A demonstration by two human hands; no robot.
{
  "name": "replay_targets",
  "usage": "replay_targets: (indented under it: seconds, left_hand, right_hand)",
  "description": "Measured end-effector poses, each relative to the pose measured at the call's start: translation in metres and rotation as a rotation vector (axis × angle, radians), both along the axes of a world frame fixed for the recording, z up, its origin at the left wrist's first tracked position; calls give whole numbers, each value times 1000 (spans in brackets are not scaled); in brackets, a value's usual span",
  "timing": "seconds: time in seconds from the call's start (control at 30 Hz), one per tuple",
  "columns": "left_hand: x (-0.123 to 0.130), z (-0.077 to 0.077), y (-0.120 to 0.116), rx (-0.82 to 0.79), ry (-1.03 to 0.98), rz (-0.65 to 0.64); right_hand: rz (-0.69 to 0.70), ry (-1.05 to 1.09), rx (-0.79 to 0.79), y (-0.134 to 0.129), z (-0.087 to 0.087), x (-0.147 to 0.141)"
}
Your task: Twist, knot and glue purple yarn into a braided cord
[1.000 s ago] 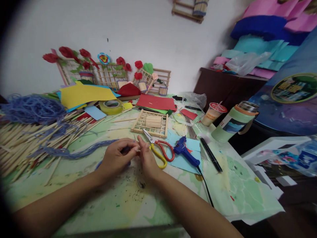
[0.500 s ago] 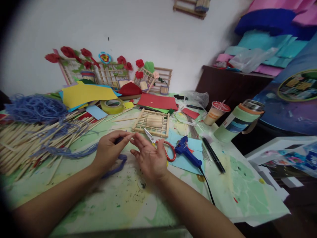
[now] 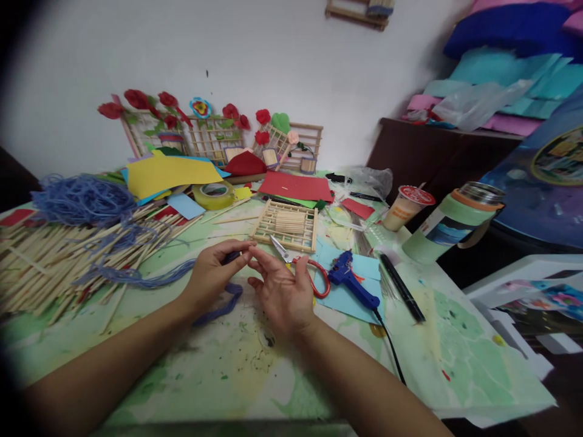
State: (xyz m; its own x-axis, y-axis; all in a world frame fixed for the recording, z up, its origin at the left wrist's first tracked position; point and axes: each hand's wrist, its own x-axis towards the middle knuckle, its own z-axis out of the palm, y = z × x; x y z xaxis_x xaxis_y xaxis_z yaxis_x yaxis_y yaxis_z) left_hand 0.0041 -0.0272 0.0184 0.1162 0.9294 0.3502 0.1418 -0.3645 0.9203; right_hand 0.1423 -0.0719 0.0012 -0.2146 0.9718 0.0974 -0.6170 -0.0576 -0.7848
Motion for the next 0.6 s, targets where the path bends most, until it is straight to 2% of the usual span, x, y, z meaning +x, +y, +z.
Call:
replay_targets:
  seconds: [0.3,0.6]
  left_hand:
    - [-3,0,-1,-101,-121,-97]
    - [0,-3,2,-88,-22,-45]
  right_hand:
    - [-12,57,-52,1,-1,1]
    - [-43,30,-82,2,1,0]
